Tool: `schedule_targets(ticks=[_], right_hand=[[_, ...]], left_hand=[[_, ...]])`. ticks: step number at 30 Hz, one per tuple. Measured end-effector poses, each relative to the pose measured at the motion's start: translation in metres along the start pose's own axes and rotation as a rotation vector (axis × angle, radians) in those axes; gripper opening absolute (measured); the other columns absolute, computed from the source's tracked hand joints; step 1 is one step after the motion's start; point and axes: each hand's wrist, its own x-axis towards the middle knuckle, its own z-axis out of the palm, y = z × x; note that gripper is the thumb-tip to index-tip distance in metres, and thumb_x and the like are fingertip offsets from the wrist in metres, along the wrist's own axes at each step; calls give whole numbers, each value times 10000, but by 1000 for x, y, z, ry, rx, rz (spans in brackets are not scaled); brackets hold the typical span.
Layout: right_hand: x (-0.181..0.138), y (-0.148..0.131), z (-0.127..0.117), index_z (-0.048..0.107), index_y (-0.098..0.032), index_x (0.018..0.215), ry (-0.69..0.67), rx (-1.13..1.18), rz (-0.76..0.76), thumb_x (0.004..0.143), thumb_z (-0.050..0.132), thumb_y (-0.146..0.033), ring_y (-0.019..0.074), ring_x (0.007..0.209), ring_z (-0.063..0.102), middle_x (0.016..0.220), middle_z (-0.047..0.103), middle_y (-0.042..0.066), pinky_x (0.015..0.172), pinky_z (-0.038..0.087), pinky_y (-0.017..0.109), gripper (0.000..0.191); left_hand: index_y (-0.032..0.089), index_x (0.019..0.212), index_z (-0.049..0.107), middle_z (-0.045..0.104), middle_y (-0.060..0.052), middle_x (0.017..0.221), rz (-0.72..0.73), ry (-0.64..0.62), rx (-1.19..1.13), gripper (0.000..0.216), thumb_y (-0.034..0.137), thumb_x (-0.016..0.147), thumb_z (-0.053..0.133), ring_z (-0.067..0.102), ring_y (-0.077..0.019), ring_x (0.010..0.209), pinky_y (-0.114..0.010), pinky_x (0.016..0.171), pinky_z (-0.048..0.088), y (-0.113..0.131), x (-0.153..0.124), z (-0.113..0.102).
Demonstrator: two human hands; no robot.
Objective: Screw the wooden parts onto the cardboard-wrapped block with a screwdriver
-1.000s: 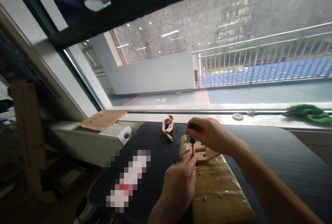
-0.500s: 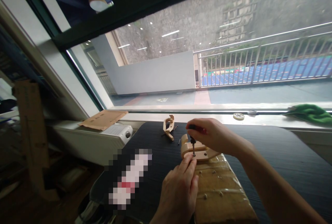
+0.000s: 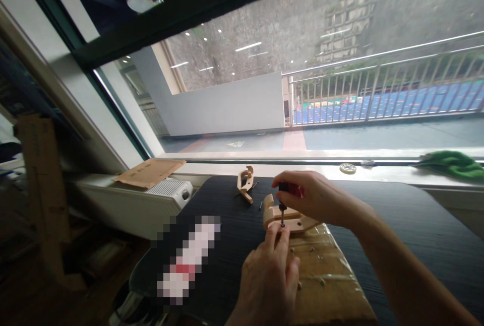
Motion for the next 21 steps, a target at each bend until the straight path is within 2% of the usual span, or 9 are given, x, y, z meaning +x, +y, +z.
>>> schedule_targets(ticks=[3, 9, 16, 21], right_hand=[[0, 1, 0, 637, -217, 918, -21, 32, -30, 854, 519, -296, 84, 604, 477, 703, 602, -32, 547, 335, 215, 155], [4, 7, 7, 609, -196, 846, 21, -18, 29, 868, 502, -354, 87, 551, 436, 619, 551, -35, 520, 307, 224, 192], [2, 3, 5, 618, -238, 966, 33, -45, 16, 842, 528, -316, 86, 575, 454, 666, 572, -43, 545, 315, 218, 172], [0, 1, 3, 619, -211, 914, -8, -20, -21, 871, 493, -315, 83, 563, 418, 653, 550, -34, 540, 303, 219, 170]], left_hand=[[170, 1366, 401, 373, -63, 1437, -10, 8, -6, 524, 261, 850, 427, 546, -216, 1133, -305, 1004, 397, 1, 1, 2], [159, 1364, 401, 377, -65, 1429, -4, 6, -18, 521, 257, 853, 417, 546, -210, 1124, -296, 1000, 397, 1, 1, 3], [159, 1362, 404, 380, -72, 1427, -5, 4, -15, 520, 257, 851, 417, 544, -209, 1128, -286, 1004, 387, 2, 1, 2], [156, 1361, 408, 380, -82, 1429, 4, 3, 4, 519, 260, 852, 418, 537, -226, 1141, -312, 995, 400, 0, 2, 3]])
